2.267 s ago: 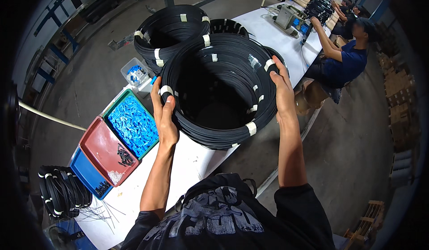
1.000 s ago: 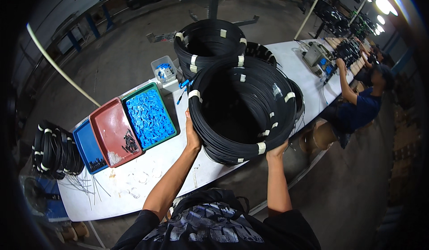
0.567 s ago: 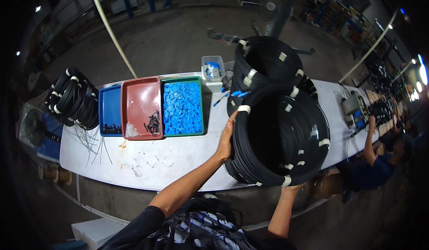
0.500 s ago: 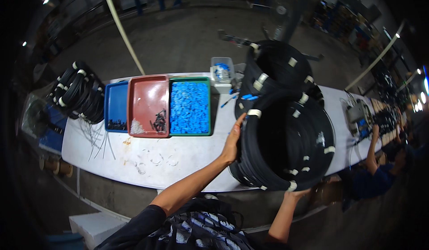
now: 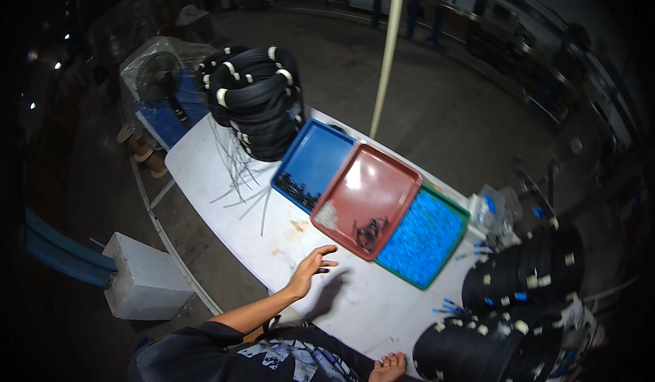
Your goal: The person assembles connectors onto the end of a coiled cable by attaching plastic components from trays by hand. The person then stacks the completed coiled cable onto a pile and begins assembling connector parts onto another coiled cable.
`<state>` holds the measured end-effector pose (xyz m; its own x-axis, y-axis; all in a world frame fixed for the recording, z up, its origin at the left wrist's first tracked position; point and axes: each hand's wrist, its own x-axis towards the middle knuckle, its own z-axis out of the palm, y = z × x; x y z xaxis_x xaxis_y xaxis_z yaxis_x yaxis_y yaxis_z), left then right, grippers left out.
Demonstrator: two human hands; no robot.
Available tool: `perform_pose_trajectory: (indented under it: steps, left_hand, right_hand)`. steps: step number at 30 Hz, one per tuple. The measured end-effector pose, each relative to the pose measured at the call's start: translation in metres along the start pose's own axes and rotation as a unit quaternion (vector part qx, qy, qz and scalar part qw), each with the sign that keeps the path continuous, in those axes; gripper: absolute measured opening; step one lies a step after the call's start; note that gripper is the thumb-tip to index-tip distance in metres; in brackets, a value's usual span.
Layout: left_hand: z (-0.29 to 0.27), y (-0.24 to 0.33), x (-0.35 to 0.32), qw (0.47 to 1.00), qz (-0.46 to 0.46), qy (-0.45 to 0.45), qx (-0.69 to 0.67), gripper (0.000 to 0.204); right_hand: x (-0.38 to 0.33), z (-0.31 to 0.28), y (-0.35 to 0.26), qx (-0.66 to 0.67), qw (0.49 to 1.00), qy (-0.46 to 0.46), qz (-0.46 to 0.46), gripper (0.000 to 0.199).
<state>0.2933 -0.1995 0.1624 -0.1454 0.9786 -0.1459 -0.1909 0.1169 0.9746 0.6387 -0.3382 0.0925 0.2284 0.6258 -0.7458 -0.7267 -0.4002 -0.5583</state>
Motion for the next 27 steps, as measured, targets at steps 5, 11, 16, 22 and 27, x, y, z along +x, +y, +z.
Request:
perform_pose_trajectory:
  steps: [5, 11, 16, 22, 27]
  left_hand:
    - [-0.135, 0.061, 0.039, 0.981, 0.12, 0.154, -0.007, 0.045]
    - [-0.304, 0.14, 0.112, 0.917, 0.248, 0.31, 0.038, 0.041]
    - [-0.453, 0.195, 0.191, 0.865, 0.323, 0.37, 0.105, 0.045]
    - [-0.579, 0.274, 0.288, 0.866, 0.239, 0.416, 0.142, 0.049]
    - [-0.662, 0.275, 0.349, 0.868, 0.164, 0.43, 0.184, 0.062]
  right_hand:
    - [0.019, 0.25, 0.049, -0.294, 0.913, -0.252, -0.128, 0.022]
    - [-0.007, 0.538, 0.173, -0.393, 0.697, -0.588, -0.122, 0.029]
    - [-0.053, 0.741, 0.298, -0.316, 0.69, -0.645, -0.091, 0.044]
    - [-0.051, 0.928, 0.42, -0.297, 0.794, -0.521, -0.096, 0.076]
    - [-0.051, 1.003, 0.452, -0.321, 0.881, -0.292, -0.189, 0.078]
